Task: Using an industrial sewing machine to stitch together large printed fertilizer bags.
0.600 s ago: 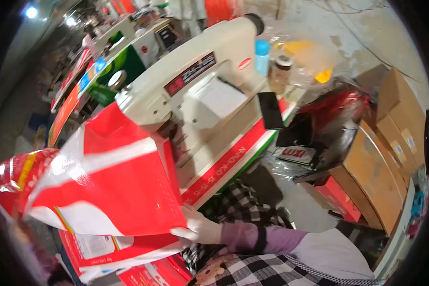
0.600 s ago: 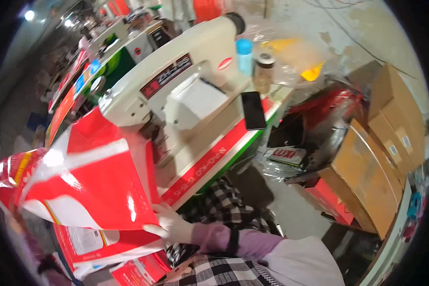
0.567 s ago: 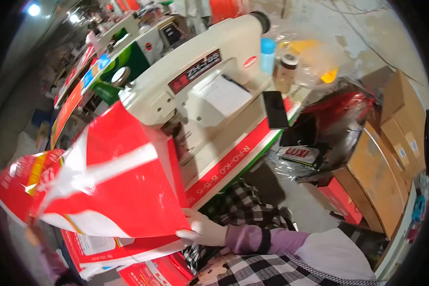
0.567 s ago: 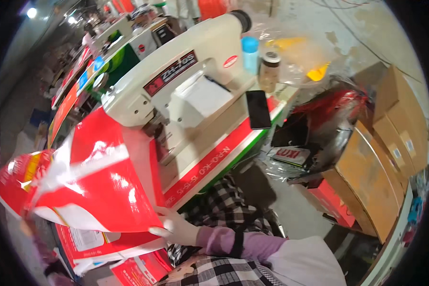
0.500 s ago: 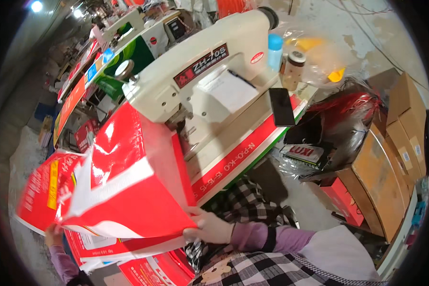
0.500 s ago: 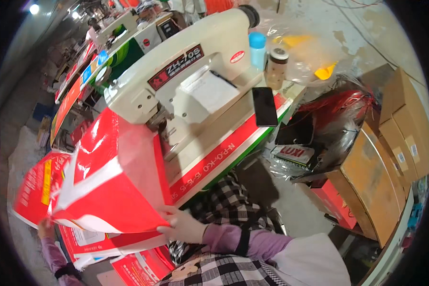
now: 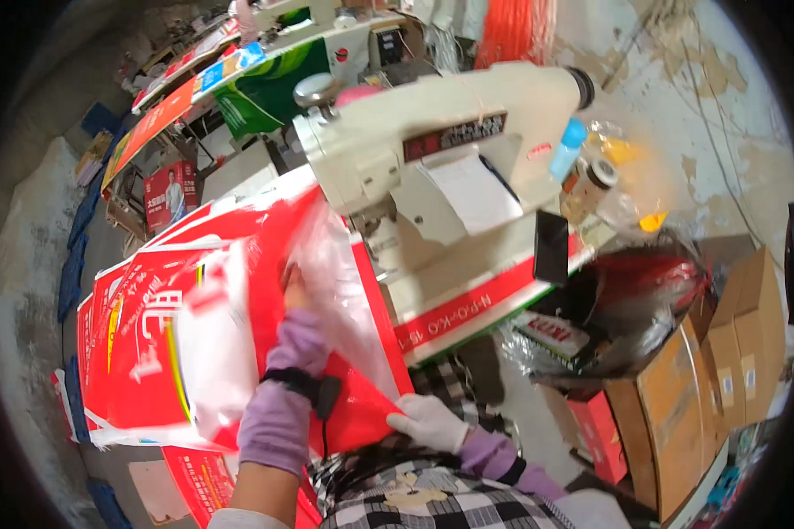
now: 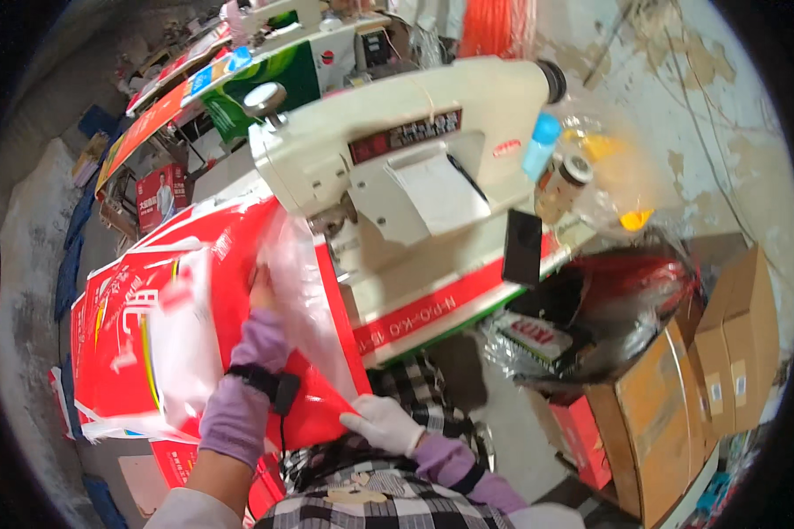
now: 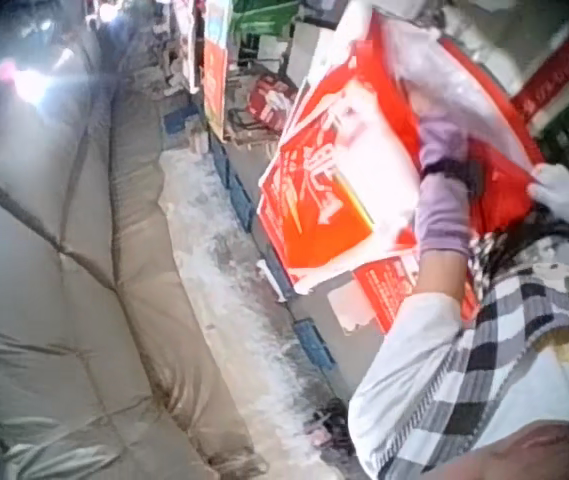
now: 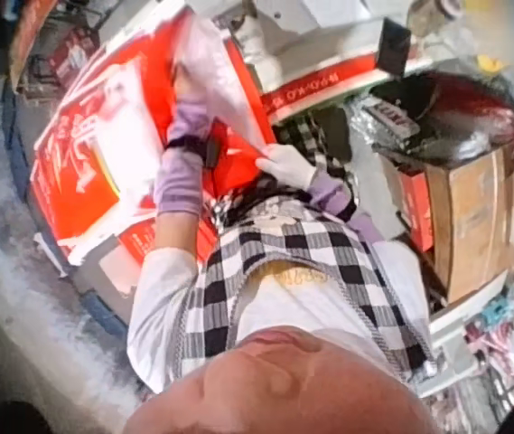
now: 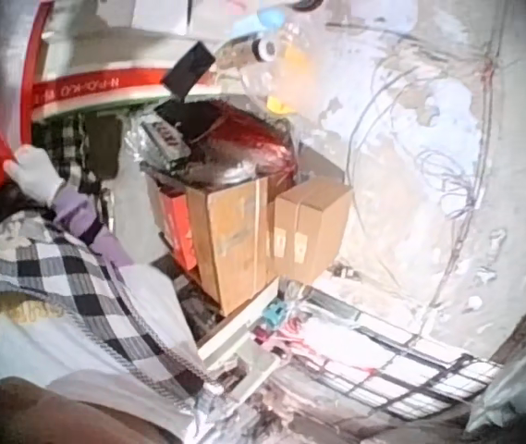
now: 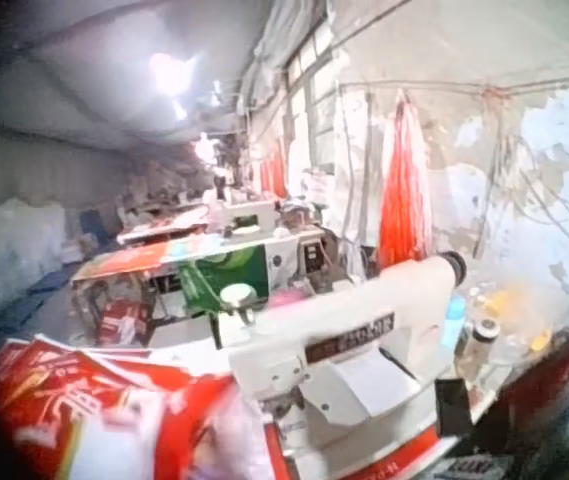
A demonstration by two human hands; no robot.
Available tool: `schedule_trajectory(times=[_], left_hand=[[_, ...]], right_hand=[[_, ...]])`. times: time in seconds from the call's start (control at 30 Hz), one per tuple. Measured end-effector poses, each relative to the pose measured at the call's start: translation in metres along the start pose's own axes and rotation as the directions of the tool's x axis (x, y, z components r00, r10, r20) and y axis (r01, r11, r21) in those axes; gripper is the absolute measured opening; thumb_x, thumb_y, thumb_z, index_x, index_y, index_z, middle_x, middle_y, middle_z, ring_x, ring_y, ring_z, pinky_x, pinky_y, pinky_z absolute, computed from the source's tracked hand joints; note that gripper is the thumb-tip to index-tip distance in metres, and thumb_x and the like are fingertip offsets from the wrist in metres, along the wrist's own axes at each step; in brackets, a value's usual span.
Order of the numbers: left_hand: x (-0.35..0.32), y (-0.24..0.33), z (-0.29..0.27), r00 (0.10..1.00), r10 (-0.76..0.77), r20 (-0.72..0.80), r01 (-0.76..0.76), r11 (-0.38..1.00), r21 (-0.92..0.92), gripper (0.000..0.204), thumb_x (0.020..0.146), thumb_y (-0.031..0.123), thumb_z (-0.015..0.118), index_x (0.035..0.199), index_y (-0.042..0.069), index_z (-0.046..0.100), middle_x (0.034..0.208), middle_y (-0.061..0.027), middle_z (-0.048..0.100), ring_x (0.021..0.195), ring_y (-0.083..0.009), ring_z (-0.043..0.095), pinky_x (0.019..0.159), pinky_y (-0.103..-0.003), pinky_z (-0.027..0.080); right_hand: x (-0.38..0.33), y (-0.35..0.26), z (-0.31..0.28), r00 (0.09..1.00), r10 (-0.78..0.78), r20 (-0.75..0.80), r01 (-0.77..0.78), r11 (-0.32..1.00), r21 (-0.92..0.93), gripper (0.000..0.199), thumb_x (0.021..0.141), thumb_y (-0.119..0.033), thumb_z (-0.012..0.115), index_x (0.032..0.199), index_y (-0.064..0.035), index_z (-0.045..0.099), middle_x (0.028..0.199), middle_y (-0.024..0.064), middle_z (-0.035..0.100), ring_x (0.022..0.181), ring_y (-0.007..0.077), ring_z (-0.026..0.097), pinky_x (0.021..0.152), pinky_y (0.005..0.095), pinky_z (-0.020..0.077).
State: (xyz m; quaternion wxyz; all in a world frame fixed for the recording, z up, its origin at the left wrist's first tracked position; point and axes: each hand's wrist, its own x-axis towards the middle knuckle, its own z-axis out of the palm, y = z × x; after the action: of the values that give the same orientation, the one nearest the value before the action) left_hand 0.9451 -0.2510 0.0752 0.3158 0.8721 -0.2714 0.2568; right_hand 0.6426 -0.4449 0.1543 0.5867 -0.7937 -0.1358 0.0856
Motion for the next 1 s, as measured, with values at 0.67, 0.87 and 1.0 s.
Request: schedule_trajectory(times=[0.67,0.87,1.0], left_hand=[[0.017,0.112,0.032,0.939,-0.333,-0.087,0.342,0.933,0.116,0.043,0.078,0.006,0.061,0.12,0.01,0.052,0.131,-0.0224,0.045,0.12,-0.0398,0.045,0.1,-0.046,0.038],[-0.107,0.208,-0.072,0.688,-0.004,0.725,0.13,0.984,-0.118,0.065,0.085,0.023,0.061,0.141,0.001,0.034,0.149,-0.0235,0.024,0.14,-0.0407,0.021,0.11,-0.057,0.023],[-0.133,0.185,-0.211,0.952,0.102,0.288,-0.064,0.988,-0.139,0.044,0.07,0.025,0.078,0.112,0.017,0.065,0.133,-0.0173,0.051,0.124,-0.035,0.047,0.105,-0.053,0.031]], right_hand=[[-0.002,-0.034,0.001,0.984,-0.176,0.039,0.18,0.973,-0.145,0.033,0.089,-0.027,0.062,0.068,-0.0013,0.061,0.079,0.0141,0.061,0.084,0.0302,0.06,0.072,0.0378,0.0504],[-0.019,0.011,-0.025,0.977,0.116,0.179,-0.072,0.969,-0.238,0.025,0.089,-0.025,0.059,0.083,-0.0014,0.065,0.083,0.0137,0.062,0.087,0.0303,0.059,0.076,0.0377,0.0486],[0.003,0.024,-0.017,1.0,0.0,0.026,0.0,1.0,-0.03,0.026,0.089,-0.025,0.057,0.092,0.0005,0.062,0.089,0.0185,0.061,0.086,0.0349,0.059,0.077,0.041,0.0484]])
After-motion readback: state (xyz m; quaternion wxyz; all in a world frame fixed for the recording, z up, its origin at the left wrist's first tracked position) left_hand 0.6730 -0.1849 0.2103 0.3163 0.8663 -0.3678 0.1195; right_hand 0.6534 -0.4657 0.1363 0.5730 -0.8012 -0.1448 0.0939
